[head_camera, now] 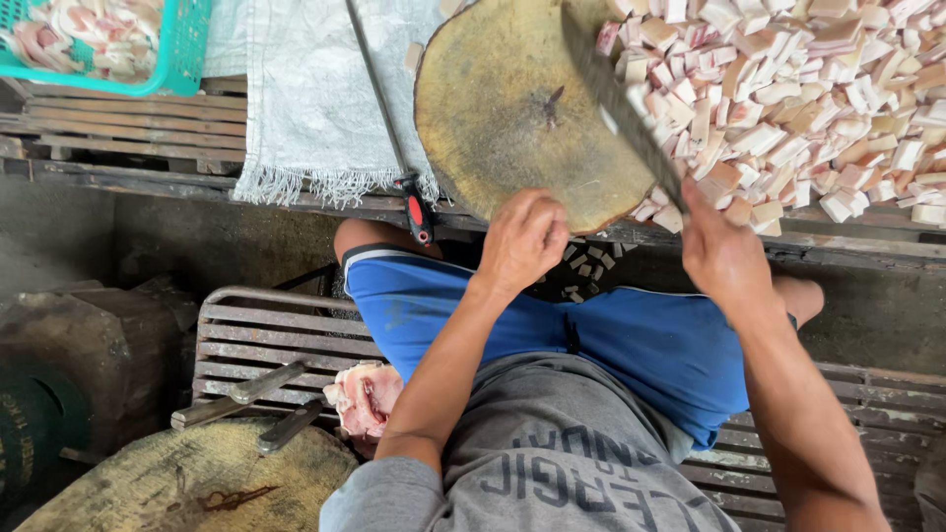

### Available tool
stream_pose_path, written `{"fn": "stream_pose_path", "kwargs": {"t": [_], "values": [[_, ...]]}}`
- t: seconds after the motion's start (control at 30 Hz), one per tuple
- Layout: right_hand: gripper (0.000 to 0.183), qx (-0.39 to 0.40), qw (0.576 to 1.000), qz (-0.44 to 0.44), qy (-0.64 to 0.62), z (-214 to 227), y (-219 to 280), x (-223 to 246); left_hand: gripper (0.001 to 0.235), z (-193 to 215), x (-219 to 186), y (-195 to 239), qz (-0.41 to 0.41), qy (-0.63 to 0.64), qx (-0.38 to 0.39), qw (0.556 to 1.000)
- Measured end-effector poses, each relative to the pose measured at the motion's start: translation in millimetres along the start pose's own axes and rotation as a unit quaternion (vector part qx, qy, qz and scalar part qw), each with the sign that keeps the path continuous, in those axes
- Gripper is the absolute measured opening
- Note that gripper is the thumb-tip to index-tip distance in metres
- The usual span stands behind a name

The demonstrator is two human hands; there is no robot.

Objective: The person chops slabs of meat into small rectangular pieces using a cleaver on a wooden block and sharpens the cleaver with a honing rod.

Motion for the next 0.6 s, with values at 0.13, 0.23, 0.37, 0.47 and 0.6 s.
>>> {"fn": "stream_pose_path", "kwargs": {"t": [0.13,0.23,0.37,0.47,0.6], "values": [[0.047,-0.022,0.988,-0.066,-0.141,-10.3,-61.5,-0.5,0.014,-32.1,-10.5,-31.9,0.037,0.034,0.033,0.998],[0.055,0.014,0.97,-0.154,-0.189,-32.6,-91.0,-2.2,0.03,-61.7,-16.4,-56.0,0.074,0.061,0.056,0.994],[0.052,-0.038,0.986,-0.045,-0.158,-25.4,-105.1,25.0,0.04,-93.5,-15.1,-77.6,0.106,0.09,0.077,0.987],[0.05,-0.039,0.995,-0.031,-0.09,-22.9,-102.1,20.5,0.037,-112.5,-16.6,-82.8,0.099,0.086,0.095,0.987],[0.046,-0.03,0.989,-0.081,-0.12,-27.1,-96.9,-3.1,0.036,-134.5,-25.7,-86.8,0.063,0.084,0.123,0.987]]}}
Point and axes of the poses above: each hand's wrist, its own y-axis away from the middle knuckle, its own z-axis out of the back of the hand, x = y × z, the point moved 10 cm from there along -y, towards the middle knuckle, and after that the axes turned 10 degrees about -x, right-handed, at the moved point
